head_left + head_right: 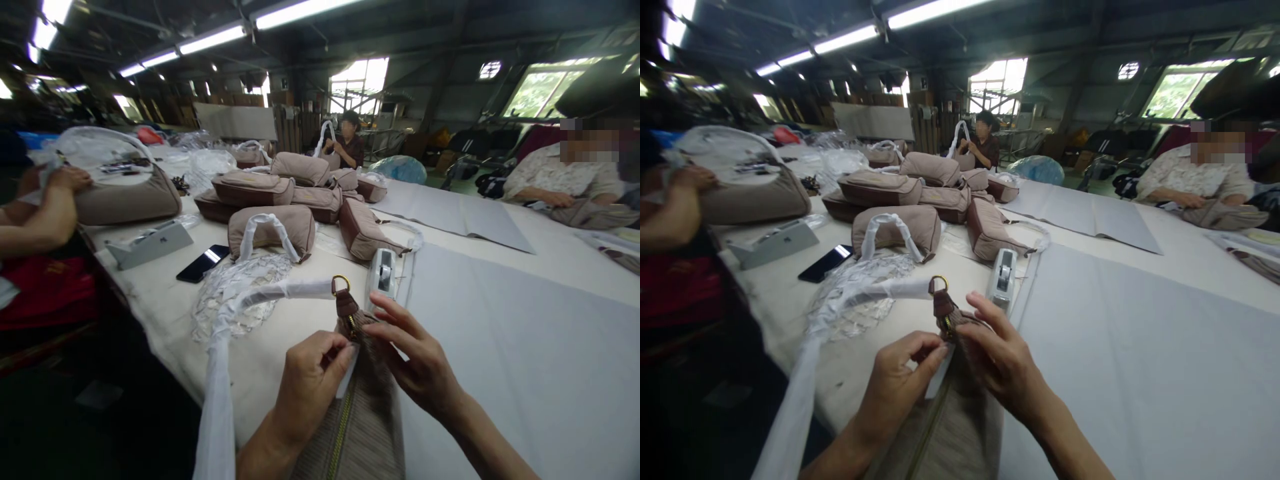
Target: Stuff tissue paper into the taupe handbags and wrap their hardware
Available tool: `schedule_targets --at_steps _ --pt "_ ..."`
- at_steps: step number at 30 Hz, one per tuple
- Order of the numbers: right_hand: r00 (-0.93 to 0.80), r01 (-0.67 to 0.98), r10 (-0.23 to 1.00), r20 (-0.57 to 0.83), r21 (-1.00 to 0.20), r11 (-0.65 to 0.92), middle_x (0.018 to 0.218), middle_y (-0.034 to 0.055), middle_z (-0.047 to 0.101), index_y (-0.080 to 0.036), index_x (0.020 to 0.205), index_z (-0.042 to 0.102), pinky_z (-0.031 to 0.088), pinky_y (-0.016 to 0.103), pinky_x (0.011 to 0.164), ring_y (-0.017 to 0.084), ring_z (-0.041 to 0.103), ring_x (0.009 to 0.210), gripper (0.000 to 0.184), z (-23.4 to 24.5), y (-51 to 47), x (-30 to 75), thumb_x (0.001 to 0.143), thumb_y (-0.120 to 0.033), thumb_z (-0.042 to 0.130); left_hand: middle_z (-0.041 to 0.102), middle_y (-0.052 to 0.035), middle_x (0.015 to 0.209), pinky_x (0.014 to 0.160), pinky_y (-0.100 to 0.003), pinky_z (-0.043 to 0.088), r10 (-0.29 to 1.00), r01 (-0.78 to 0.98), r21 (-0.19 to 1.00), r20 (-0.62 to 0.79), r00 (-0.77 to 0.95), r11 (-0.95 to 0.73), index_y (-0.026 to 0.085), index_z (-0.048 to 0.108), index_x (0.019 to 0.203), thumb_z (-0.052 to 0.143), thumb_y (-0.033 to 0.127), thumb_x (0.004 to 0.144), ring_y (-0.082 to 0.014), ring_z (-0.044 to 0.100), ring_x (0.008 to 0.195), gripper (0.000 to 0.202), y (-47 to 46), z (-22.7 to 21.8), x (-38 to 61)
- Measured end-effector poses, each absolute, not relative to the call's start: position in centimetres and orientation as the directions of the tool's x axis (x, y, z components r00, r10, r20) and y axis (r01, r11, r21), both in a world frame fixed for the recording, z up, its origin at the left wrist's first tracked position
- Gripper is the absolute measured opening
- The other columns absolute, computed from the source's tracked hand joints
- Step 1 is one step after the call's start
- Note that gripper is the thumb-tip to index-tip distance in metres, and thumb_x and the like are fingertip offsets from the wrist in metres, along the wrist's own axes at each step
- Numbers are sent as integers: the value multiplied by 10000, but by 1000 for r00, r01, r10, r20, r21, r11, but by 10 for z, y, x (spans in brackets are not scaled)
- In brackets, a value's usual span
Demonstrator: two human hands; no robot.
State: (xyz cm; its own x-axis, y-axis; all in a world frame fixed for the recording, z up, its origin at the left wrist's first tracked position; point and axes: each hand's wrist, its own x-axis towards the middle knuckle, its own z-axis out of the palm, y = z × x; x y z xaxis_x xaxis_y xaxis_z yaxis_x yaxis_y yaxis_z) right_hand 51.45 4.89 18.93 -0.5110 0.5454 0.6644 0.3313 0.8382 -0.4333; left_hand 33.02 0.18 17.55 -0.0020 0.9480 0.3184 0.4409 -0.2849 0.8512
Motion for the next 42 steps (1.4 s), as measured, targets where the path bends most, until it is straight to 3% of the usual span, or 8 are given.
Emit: schedule_targets --at_steps 4,9,12,15,22,29,35,42 --pt "-370 466 686 626 -514 720 802 34 578 -172 897 607 482 210 592 114 577 673 62 191 35 507 847 -208 604 601 12 677 561 -190 416 988 243 964 130 -85 -106 155 623 751 583 333 834 -100 529 596 200 7 181 335" --pt "-322 600 860 396 -617 510 583 -14 529 -182 617 523 366 224 459 114 495 508 335 187 23 487 787 -442 649 562 13 620 546 -187 405 994 -98 993 -74 -84 66 140 598 711 578 428 823 -95 501 571 309 9 177 340" --pt "-256 629 925 281 -678 380 565 -12 561 -189 627 557 378 223 457 122 523 497 321 186 16 483 832 -436 573 592 -25 623 531 -219 441 985 -288 944 -171 -6 162 122 617 747 443 510 874 -126 542 560 444 5 176 341" --pt "-256 625 943 214 -707 330 579 -13 593 -209 689 609 411 216 457 128 557 500 332 189 7 485 879 -453 491 619 -27 663 563 -214 455 990 -254 957 -144 -3 138 117 642 796 564 406 828 -123 555 587 301 1 176 341" --pt "-238 753 902 360 -518 406 741 30 656 -222 887 589 464 243 484 165 612 551 219 186 -7 486 869 -427 513 602 -7 625 511 -189 420 981 -345 921 -196 -11 180 120 600 723 685 304 711 -86 508 523 202 6 168 346" --pt "-214 364 977 -10 -929 70 596 9 601 -174 821 669 414 202 409 138 533 486 391 185 5 485 868 -513 480 556 13 573 485 -179 378 987 -211 966 -161 -23 153 121 616 744 606 368 789 -85 482 510 252 0 169 342" --pt "-215 394 966 143 -893 220 774 53 666 -175 822 687 517 234 600 180 620 687 294 180 17 483 827 -449 581 598 -10 664 511 -184 345 978 -390 900 -208 3 192 104 677 820 679 382 730 -80 457 550 292 -2 170 345" --pt "-173 353 983 68 -927 127 697 40 656 -172 858 623 514 234 518 175 622 604 300 179 15 481 819 -467 588 604 -5 643 578 -197 390 974 -577 798 -227 -21 173 120 626 706 761 306 655 -92 500 583 235 -2 170 347"
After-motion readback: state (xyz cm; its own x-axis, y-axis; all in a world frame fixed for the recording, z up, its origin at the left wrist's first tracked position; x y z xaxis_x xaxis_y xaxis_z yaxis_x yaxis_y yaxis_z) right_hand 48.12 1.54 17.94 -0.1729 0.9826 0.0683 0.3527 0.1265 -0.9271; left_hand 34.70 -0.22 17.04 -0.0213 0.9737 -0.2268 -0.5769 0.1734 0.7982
